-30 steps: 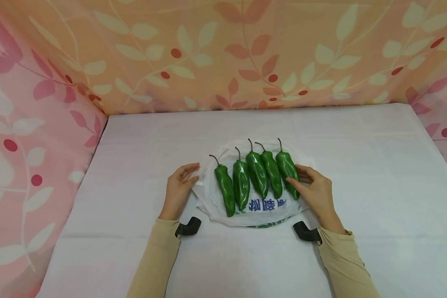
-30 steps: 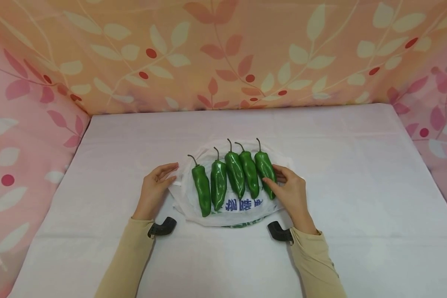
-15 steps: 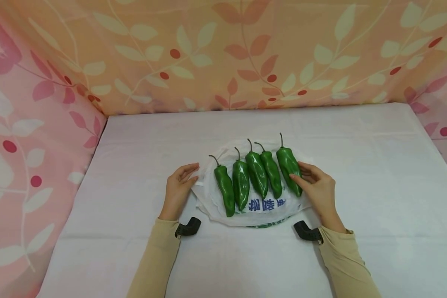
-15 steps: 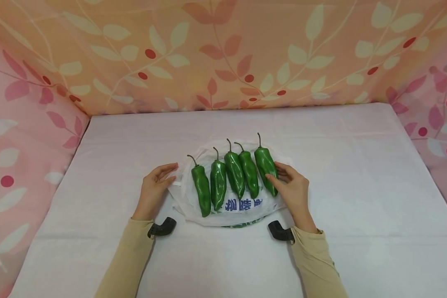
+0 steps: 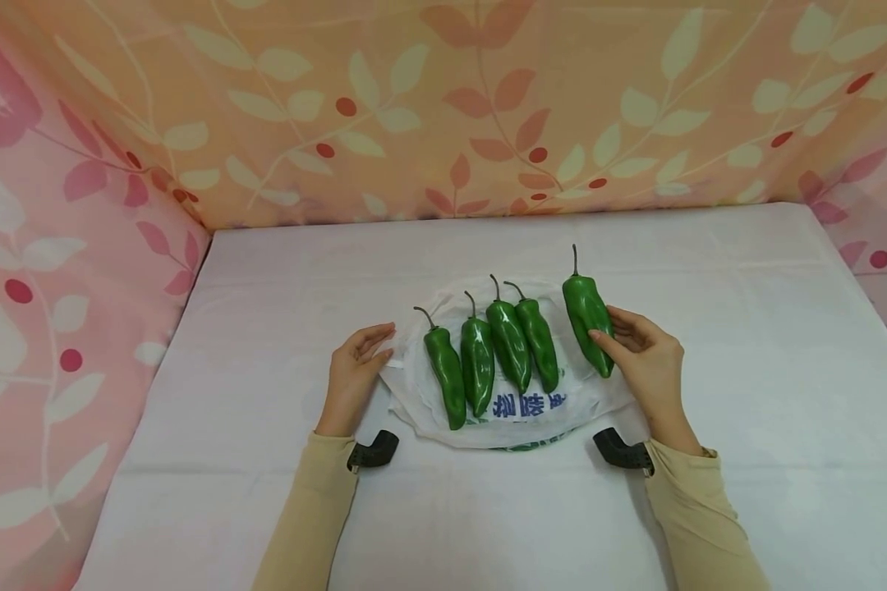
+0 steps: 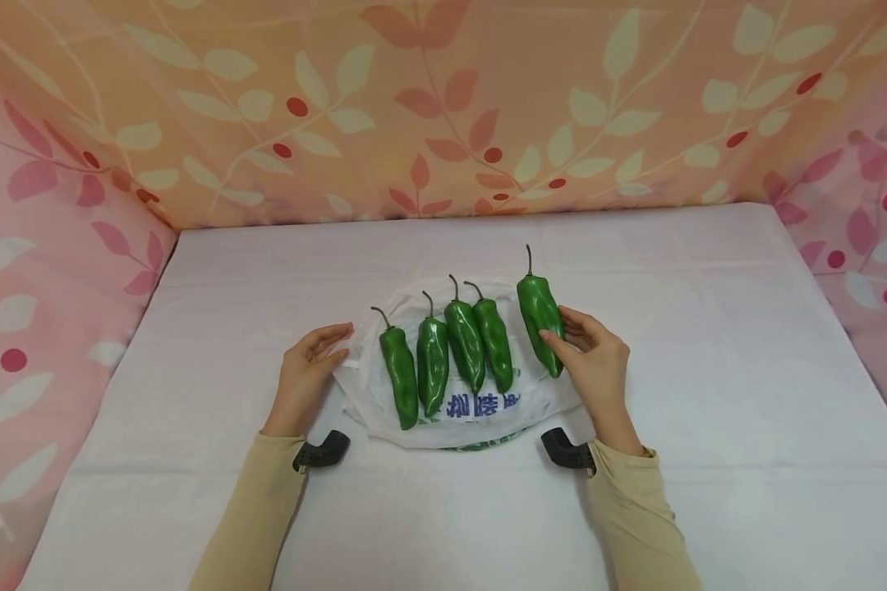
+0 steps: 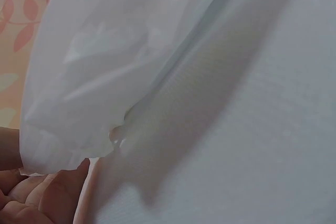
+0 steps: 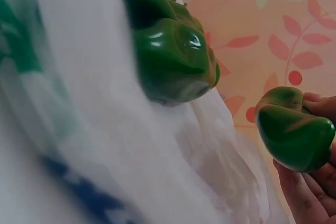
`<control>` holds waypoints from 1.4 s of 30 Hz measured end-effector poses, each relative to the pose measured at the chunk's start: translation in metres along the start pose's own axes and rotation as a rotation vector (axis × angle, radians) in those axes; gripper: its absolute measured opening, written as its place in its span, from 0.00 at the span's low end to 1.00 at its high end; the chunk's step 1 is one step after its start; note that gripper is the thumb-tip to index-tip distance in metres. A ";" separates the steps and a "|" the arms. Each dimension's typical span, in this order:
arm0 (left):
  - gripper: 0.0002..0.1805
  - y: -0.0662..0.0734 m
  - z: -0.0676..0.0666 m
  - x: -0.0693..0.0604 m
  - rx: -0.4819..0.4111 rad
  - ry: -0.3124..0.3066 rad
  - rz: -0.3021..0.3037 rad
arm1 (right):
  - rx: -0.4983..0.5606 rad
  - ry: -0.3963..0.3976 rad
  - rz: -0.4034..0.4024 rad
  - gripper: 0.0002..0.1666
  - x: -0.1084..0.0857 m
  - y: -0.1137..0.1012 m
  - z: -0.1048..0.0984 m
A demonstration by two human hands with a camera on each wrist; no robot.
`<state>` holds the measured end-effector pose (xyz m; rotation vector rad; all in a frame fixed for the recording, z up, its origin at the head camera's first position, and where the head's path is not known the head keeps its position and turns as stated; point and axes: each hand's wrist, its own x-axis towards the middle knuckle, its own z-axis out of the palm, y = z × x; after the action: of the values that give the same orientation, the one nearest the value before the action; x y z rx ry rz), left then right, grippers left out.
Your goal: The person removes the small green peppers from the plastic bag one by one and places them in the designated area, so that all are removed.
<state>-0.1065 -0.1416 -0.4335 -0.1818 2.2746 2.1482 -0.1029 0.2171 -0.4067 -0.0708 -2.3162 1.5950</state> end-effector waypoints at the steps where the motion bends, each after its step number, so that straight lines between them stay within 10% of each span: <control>1: 0.20 0.000 0.000 0.000 0.000 0.000 -0.001 | -0.001 0.004 0.000 0.23 0.001 0.000 -0.001; 42: 0.19 -0.001 0.000 0.001 0.018 -0.008 0.004 | -0.175 0.038 0.010 0.25 0.072 0.025 -0.037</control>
<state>-0.1071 -0.1419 -0.4350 -0.1682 2.2908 2.1262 -0.1638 0.2759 -0.4003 -0.1523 -2.4238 1.3799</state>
